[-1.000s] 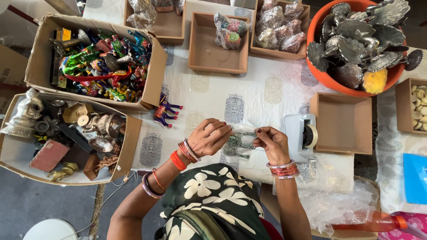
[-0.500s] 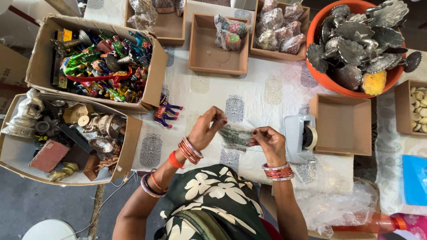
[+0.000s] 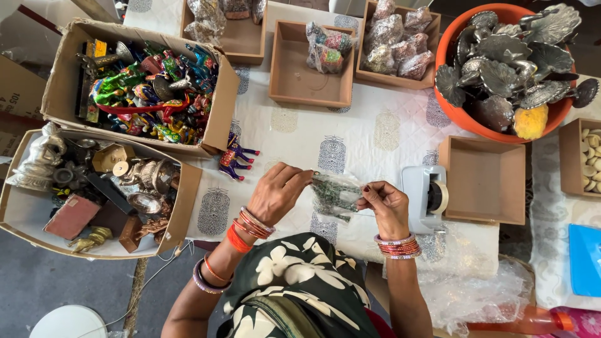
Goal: The person wraps several small figurines in bubble wrap and secures them with tape before placing them into boxes.
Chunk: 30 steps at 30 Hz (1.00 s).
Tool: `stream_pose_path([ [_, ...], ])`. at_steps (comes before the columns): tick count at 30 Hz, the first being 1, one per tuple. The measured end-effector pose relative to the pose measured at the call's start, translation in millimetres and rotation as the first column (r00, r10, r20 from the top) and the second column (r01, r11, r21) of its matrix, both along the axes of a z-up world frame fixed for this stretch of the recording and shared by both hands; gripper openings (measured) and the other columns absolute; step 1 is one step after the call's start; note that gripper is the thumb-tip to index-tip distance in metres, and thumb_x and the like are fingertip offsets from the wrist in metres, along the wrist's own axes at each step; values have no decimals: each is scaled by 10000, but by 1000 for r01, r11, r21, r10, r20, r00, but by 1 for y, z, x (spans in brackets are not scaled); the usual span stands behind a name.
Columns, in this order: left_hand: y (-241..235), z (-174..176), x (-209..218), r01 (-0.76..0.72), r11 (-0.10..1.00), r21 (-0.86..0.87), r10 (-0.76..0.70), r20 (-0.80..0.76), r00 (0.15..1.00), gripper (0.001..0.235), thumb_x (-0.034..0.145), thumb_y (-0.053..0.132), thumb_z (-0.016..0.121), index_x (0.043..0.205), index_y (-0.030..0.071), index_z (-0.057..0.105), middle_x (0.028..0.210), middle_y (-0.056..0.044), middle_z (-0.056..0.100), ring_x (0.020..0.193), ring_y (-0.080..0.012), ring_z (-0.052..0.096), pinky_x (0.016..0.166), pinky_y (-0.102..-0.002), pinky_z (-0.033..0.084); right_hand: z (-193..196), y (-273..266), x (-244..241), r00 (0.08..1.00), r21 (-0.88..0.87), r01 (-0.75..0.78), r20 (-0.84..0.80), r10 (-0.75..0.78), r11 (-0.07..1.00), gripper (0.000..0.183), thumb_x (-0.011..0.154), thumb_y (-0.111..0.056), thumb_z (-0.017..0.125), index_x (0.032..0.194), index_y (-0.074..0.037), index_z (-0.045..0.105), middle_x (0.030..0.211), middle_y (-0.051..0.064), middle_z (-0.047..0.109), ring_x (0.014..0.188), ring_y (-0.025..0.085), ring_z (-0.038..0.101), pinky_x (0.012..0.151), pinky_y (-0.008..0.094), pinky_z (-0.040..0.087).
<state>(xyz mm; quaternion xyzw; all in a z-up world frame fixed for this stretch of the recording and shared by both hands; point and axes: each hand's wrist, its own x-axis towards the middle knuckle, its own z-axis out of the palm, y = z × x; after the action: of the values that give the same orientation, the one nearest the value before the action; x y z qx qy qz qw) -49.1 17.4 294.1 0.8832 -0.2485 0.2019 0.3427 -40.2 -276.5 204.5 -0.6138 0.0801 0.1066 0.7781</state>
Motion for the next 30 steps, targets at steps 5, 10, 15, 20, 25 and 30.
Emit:
stream_pose_path([
  [5,-4,-21,-8,-131,991,23,127,127,984,244,892,29,770,1117,-8,685,972,-95,669,852,-239,651,714,-357,567,-1,5,-4,1000,39,9,16,-9,999,130,916,-75,747,988,22,700,868,101,726,716,181,724,633,331,621],
  [10,15,-35,-6,-123,990,63,102,275,956,305,875,-2,714,1164,-53,634,1167,-156,675,1042,-293,689,833,-369,598,6,13,-10,999,82,2,31,-4,997,131,916,-64,747,999,25,697,861,97,723,723,176,718,648,337,616],
  [15,36,-29,1,-81,982,170,19,340,940,369,846,-11,667,1210,-57,625,1230,-176,665,1072,-298,697,820,-347,598,9,22,-12,999,109,-38,33,35,993,133,922,-67,749,992,34,697,846,99,718,713,176,714,653,332,614],
  [20,54,9,17,35,964,263,-150,431,890,397,862,16,672,1248,-57,615,1220,-180,647,1113,-312,694,868,-344,601,17,28,-16,996,53,-58,71,54,997,141,927,-72,748,989,45,699,829,118,723,699,178,714,659,330,626],
  [25,86,-3,36,-193,968,159,39,665,746,296,1012,85,675,1304,54,643,1103,-115,659,997,-236,676,771,-326,588,23,29,-24,988,-48,-38,149,45,998,153,924,-53,733,1016,65,700,849,130,734,725,178,725,680,337,640],
  [30,78,-43,35,-298,831,-470,204,-240,949,315,1122,288,452,1287,88,630,1104,-85,726,921,-153,717,772,-294,620,-6,20,-13,979,-94,-7,202,26,996,149,924,-27,721,1036,69,697,872,138,740,744,190,733,700,345,646],
])
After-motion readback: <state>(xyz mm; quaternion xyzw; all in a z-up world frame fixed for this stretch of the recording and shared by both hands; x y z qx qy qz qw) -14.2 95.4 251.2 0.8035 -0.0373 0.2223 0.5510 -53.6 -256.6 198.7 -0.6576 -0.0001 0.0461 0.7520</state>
